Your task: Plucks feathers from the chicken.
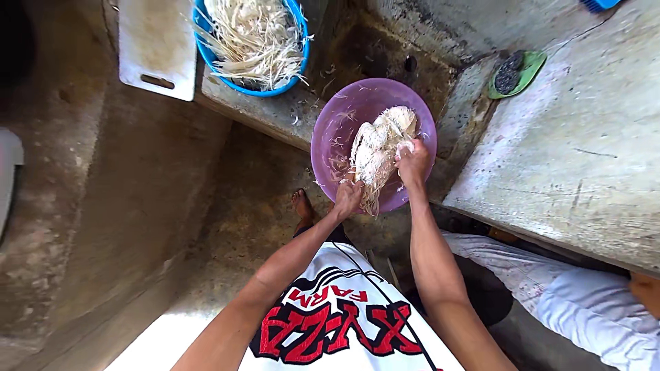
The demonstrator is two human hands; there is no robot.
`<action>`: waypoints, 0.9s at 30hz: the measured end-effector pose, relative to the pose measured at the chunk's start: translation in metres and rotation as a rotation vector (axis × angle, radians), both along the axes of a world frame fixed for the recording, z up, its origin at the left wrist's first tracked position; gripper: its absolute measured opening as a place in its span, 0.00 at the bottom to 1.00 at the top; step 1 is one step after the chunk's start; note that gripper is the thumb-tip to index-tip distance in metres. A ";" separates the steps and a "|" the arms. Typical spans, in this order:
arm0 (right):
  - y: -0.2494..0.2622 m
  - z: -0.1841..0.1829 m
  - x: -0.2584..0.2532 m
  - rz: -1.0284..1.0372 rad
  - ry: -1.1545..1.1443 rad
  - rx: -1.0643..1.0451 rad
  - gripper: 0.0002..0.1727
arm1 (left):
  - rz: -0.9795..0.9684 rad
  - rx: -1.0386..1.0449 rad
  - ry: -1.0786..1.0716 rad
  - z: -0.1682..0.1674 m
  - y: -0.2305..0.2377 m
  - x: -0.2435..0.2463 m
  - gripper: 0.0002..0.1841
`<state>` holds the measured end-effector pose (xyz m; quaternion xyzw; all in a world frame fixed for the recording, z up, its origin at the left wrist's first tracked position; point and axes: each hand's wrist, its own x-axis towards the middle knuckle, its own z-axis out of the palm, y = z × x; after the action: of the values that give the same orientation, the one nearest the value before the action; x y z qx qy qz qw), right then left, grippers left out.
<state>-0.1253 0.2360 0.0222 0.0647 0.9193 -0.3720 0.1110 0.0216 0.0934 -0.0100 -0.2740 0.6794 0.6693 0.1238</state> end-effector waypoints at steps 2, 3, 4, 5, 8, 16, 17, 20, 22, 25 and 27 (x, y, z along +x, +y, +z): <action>-0.006 0.017 0.030 0.137 -0.011 0.012 0.29 | -0.007 0.009 -0.008 -0.003 0.000 0.002 0.23; -0.012 0.022 0.042 0.186 0.008 0.051 0.39 | -0.016 0.009 -0.013 -0.004 0.000 0.002 0.22; -0.020 0.024 0.050 0.199 0.031 0.092 0.48 | -0.014 -0.003 -0.012 -0.005 0.002 0.002 0.21; -0.027 0.022 0.052 0.183 0.051 0.125 0.51 | -0.035 -0.007 -0.002 -0.005 0.002 0.005 0.21; -0.041 0.008 0.026 0.098 0.107 0.137 0.22 | -0.092 -0.012 -0.026 0.007 -0.005 0.011 0.20; -0.031 -0.008 -0.012 -0.120 0.027 0.168 0.17 | -0.346 -0.294 -0.092 0.025 -0.020 -0.017 0.26; -0.028 -0.013 -0.008 -0.156 0.020 0.094 0.17 | -0.313 -0.333 -0.066 0.025 -0.025 -0.018 0.31; -0.018 -0.032 0.002 -0.357 -0.014 -0.276 0.17 | -0.082 -0.392 0.046 0.024 -0.040 -0.028 0.30; -0.016 -0.030 0.007 -0.435 -0.064 -0.536 0.16 | -0.025 -0.374 0.130 0.016 -0.049 -0.046 0.28; -0.009 -0.023 0.016 -0.302 -0.132 -0.488 0.18 | -0.174 -0.276 0.160 -0.001 -0.060 -0.086 0.36; -0.004 -0.016 0.016 -0.119 -0.123 -0.191 0.24 | -0.372 -0.222 0.188 -0.007 -0.065 -0.109 0.49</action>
<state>-0.1093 0.2317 0.0066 0.1312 0.8655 -0.4593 0.1507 -0.0870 0.0282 -0.0168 -0.0925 0.7963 0.5786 0.1503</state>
